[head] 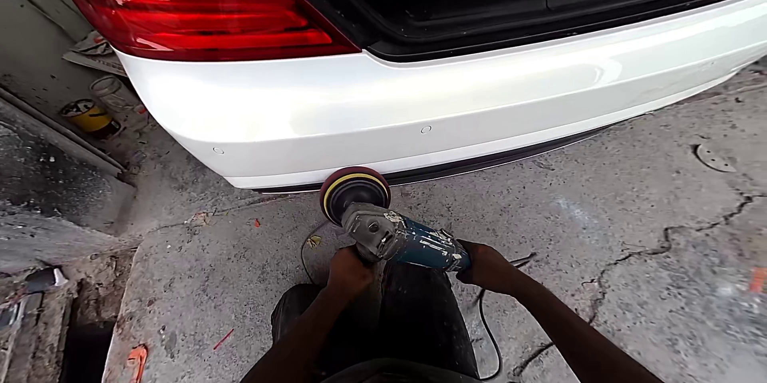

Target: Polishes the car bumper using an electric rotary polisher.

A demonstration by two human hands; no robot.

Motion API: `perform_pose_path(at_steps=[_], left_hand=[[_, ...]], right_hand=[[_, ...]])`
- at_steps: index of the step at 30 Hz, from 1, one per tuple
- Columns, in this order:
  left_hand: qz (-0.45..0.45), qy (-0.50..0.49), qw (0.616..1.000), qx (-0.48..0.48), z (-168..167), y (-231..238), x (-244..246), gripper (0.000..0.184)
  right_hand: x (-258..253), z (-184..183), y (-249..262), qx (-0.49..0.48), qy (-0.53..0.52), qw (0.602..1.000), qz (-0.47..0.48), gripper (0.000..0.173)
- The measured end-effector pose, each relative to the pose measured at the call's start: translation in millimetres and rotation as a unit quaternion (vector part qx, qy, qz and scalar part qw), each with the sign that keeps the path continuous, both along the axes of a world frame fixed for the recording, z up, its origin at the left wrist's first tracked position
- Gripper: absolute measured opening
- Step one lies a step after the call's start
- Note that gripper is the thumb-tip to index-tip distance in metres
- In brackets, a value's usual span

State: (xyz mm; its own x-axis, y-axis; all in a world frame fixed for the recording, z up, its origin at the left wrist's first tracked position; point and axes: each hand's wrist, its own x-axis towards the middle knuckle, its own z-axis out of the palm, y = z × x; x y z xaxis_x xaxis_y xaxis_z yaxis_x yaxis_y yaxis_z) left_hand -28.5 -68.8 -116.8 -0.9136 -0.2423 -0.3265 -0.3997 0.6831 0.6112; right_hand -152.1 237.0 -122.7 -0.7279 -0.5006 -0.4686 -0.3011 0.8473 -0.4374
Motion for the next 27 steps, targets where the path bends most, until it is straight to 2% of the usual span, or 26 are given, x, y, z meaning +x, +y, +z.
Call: perform_pose_path(at_steps=[4, 7, 11, 16, 20, 23, 27], left_hand=[[-0.071, -0.053, 0.996, 0.002, 23, 36, -23, 0.031], [-0.098, -0.065, 0.993, -0.005, 27, 45, -34, 0.031], [-0.069, -0.057, 0.996, -0.007, 14, 26, -20, 0.031], [0.037, 0.000, 0.999, 0.001, -12, -27, 15, 0.033], [0.104, 0.048, 0.993, 0.012, -18, -54, 30, 0.031], [0.101, 0.051, 0.994, 0.004, -15, -52, 31, 0.031], [0.045, 0.016, 0.999, 0.012, -19, -22, 15, 0.034]], right_hand=[[3, -12, 48, -0.040, -0.019, 0.997, -0.059, 0.067], [0, -17, 62, -0.048, -0.019, 0.996, -0.073, 0.069], [-6, -17, 34, -0.010, -0.022, 0.999, -0.036, 0.063], [-4, -4, -38, 0.019, 0.008, 0.999, 0.033, 0.050], [-4, 6, -77, 0.031, 0.042, 0.997, 0.063, 0.047], [-3, 9, -75, 0.024, 0.054, 0.996, 0.062, 0.048], [-5, 8, -37, 0.047, 0.028, 0.998, 0.033, 0.053]])
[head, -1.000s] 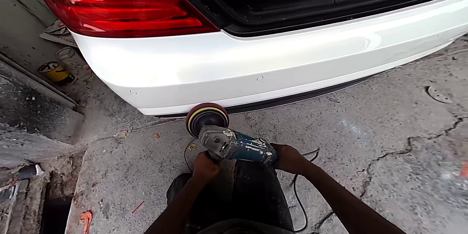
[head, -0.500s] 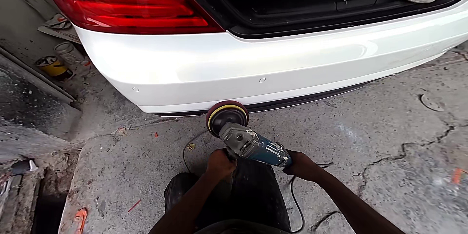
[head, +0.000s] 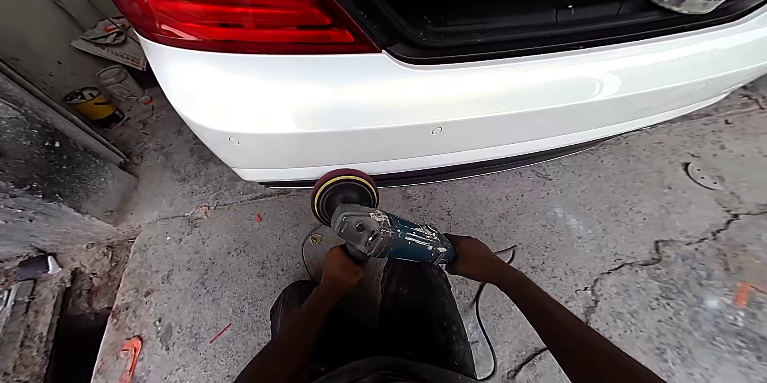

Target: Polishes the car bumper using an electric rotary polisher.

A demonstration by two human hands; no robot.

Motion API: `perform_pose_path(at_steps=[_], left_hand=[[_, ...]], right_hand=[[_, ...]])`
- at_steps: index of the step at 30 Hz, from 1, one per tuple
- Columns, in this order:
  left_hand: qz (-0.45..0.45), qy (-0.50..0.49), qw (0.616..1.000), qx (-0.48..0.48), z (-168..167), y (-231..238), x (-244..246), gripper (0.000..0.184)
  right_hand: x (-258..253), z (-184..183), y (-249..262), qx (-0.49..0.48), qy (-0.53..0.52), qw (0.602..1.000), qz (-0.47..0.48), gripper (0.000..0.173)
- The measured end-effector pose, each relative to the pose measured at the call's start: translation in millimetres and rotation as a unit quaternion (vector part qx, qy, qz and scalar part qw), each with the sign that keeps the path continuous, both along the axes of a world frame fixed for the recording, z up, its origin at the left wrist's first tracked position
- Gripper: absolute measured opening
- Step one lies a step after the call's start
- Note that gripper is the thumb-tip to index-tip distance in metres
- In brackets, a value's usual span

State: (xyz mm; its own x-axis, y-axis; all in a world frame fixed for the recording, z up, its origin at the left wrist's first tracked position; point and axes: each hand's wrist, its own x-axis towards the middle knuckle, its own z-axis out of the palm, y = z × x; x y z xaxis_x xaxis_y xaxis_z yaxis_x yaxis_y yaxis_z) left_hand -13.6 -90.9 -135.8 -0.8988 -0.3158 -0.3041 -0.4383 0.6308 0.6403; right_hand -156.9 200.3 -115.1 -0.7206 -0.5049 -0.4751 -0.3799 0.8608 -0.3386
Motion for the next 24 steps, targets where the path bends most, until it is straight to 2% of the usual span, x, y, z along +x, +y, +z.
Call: perform_pose_path(at_steps=[4, 8, 11, 14, 18, 24], left_hand=[[-0.058, -0.047, 0.997, 0.023, 10, 34, -19, 0.035], [-0.069, -0.053, 0.995, 0.041, 4, 43, -16, 0.034], [-0.046, -0.019, 0.998, 0.024, -4, 28, 0, 0.038], [-0.038, -0.014, 0.999, 0.000, 7, 12, 9, 0.039], [-0.048, -0.005, 0.999, -0.009, 20, 0, -10, 0.034], [0.010, 0.038, 0.999, 0.025, -13, -8, 7, 0.034]], right_hand=[[2, -10, 48, 0.010, -0.013, 0.999, -0.041, 0.061], [10, -9, 62, 0.028, -0.019, 0.998, -0.052, 0.060], [17, -9, 42, 0.022, -0.012, 0.999, -0.043, 0.061], [29, -8, 23, -0.003, -0.001, 0.999, -0.054, 0.059], [19, -5, 11, -0.026, 0.018, 0.997, -0.075, 0.062], [18, 7, -4, 0.030, 0.007, 0.999, -0.024, 0.054]])
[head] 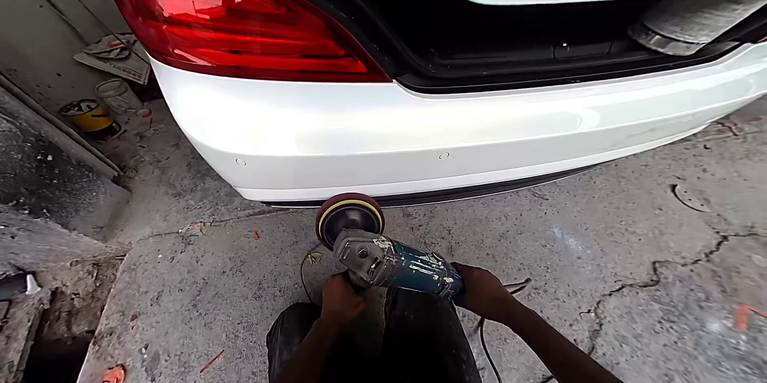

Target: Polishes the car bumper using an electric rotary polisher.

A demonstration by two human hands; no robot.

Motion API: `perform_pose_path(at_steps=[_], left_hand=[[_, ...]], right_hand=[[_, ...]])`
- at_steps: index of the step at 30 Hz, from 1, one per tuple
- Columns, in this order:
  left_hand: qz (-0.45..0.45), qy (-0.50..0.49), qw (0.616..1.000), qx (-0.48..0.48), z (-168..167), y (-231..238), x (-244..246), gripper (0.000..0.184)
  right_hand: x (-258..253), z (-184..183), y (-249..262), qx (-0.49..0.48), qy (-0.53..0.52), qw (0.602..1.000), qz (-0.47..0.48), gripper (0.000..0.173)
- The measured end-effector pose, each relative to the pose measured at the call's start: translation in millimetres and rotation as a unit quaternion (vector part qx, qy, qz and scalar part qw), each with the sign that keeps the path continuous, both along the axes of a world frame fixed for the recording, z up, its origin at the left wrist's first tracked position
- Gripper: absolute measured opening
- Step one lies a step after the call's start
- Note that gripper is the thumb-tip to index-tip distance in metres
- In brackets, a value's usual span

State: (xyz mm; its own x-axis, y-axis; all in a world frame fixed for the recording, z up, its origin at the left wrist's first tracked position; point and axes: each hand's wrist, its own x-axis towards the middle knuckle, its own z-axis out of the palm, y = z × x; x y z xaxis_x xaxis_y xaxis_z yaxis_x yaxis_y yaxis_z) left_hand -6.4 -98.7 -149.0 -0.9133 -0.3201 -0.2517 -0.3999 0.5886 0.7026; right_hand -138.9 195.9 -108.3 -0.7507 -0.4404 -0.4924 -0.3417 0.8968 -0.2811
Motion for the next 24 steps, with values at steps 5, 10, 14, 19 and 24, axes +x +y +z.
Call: perform_pose_path(at_steps=[5, 10, 14, 19, 24], left_hand=[[-0.040, -0.054, 0.997, -0.045, 27, 6, -13, 0.035], [-0.123, -0.107, 0.985, -0.056, 38, 41, -44, 0.040], [-0.103, -0.091, 0.989, -0.045, 23, 31, -38, 0.037], [0.024, -0.042, 0.999, -0.024, 1, -31, -2, 0.035], [0.144, 0.098, 0.985, -0.015, -9, -85, 23, 0.033]], right_hand=[[-7, -24, 8, -0.066, 0.000, 0.997, -0.036, 0.067], [-29, -54, 51, -0.091, -0.031, 0.992, -0.076, 0.075], [-35, -50, 38, -0.056, -0.031, 0.997, -0.049, 0.074], [-28, -21, -50, -0.003, -0.011, 0.999, 0.038, 0.057], [-17, -6, -118, -0.027, 0.069, 0.993, 0.095, 0.050]])
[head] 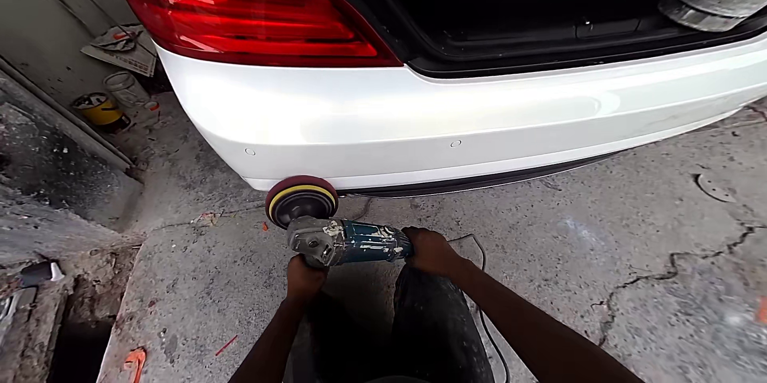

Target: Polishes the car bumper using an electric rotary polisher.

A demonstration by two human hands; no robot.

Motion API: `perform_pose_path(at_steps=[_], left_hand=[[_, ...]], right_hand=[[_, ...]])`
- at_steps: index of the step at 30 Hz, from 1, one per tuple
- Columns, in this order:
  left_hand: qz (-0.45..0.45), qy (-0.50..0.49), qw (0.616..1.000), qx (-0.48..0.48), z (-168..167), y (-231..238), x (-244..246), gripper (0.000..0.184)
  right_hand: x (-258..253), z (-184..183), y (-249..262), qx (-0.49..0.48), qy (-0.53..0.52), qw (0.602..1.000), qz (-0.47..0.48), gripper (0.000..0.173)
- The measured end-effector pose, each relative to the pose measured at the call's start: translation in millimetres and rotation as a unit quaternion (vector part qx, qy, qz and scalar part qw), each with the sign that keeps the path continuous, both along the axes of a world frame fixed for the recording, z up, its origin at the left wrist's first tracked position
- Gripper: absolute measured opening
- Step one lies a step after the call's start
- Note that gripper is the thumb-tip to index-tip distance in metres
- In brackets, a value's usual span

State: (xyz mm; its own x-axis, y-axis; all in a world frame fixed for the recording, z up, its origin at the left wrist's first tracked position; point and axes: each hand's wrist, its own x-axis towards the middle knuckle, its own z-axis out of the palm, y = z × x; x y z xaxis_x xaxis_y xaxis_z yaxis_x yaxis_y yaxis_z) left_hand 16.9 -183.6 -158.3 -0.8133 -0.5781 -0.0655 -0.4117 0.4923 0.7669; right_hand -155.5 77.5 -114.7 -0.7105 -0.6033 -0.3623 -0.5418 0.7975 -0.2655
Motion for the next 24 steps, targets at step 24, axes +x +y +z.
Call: perform_pose_path(at_steps=[24], left_hand=[[0.048, 0.202, 0.978, 0.009, 68, -135, 21, 0.043]], right_hand=[[43, 104, -131, -0.031, 0.057, 0.997, 0.052, 0.045]])
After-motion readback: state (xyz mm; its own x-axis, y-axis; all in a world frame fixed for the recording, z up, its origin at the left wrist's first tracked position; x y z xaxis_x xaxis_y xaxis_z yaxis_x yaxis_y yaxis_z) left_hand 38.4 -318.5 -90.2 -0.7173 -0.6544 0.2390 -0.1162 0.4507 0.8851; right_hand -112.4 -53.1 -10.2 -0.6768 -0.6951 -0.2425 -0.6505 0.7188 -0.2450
